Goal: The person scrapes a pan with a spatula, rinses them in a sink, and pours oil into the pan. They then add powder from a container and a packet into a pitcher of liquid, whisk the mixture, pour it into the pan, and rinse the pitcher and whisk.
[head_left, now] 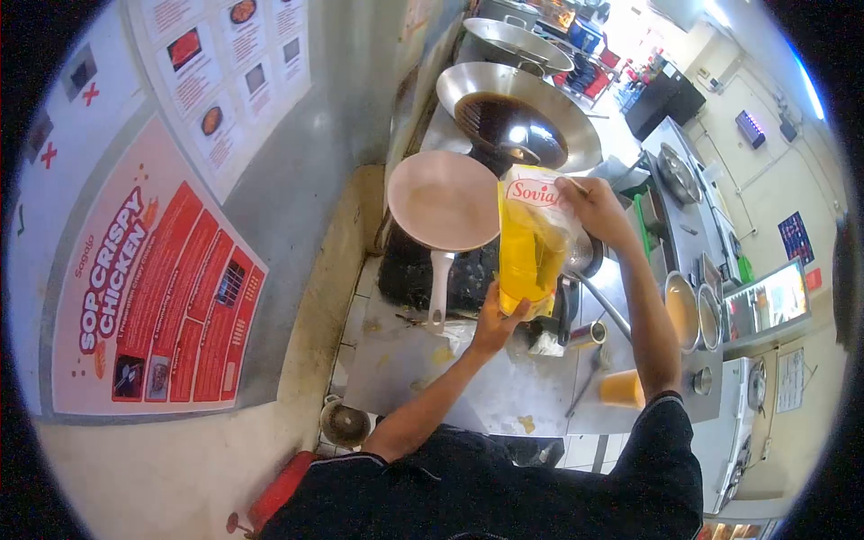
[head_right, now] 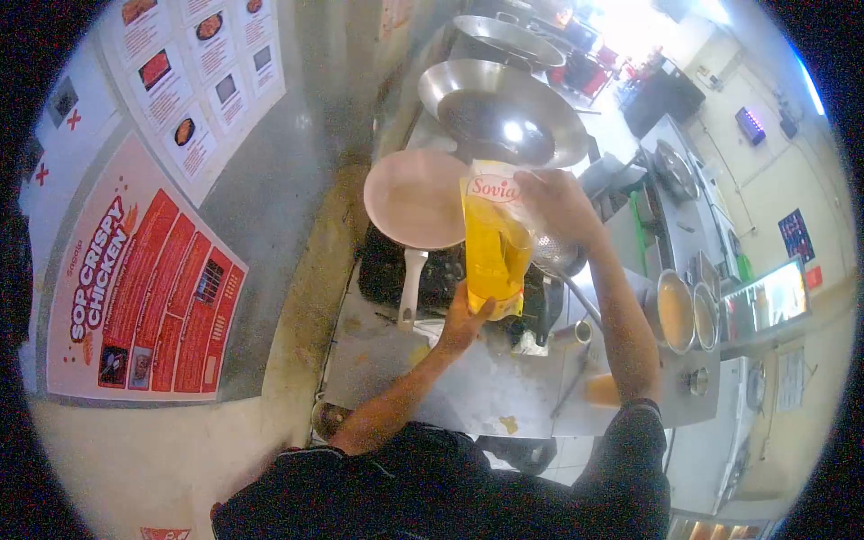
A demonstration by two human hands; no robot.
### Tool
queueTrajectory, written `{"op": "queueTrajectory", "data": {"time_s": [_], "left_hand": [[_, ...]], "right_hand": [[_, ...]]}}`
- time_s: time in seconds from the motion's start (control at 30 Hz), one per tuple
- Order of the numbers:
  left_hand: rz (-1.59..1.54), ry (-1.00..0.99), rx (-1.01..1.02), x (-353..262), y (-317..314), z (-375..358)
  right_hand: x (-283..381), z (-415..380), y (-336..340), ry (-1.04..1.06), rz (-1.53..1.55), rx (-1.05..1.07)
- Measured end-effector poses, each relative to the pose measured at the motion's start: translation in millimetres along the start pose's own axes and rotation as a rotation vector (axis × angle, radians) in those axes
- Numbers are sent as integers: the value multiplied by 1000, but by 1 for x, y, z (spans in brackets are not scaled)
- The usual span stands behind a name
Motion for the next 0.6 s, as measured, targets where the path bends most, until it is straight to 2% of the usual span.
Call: {"op": "queueTrajectory", "data": {"time_s": [0.07, 0.13, 0.23, 0.33, 0.4, 0.47, 0.53, 0.6], "left_hand": [[-57, -35, -18, 19, 7, 7], [-42, 91, -26, 31, 12, 6], [-18, 253, -41, 37, 17, 4], [-3, 350, -52, 57, 25, 6], [-11, 390, -47, 72, 27, 8], [-34, 422, -38, 80, 28, 8], [-45, 422, -44, 78, 29, 8], [-58, 430, -25, 82, 28, 10]], "right_hand": [[-24, 22, -16, -33, -60, 41], [-26, 34, -30, -63, -163, 86], [-37, 59, -55, 103, -330, 145], [-66, 77, -68, -23, -213, 152], [-61, 80, -77, 70, -313, 181], [-66, 84, -80, 32, -320, 186], [-86, 88, -79, -136, -235, 161], [-73, 88, -81, 19, -288, 176]]}}
Point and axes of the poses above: each hand's wrist, its own z-axis towards the middle knuckle, its own y-axis out of the back of the hand, x = y × z, the point moved 10 cm from there along z, towards the middle knuckle, and after that the axes turned 8 degrees about z, right-handed, at the moved point
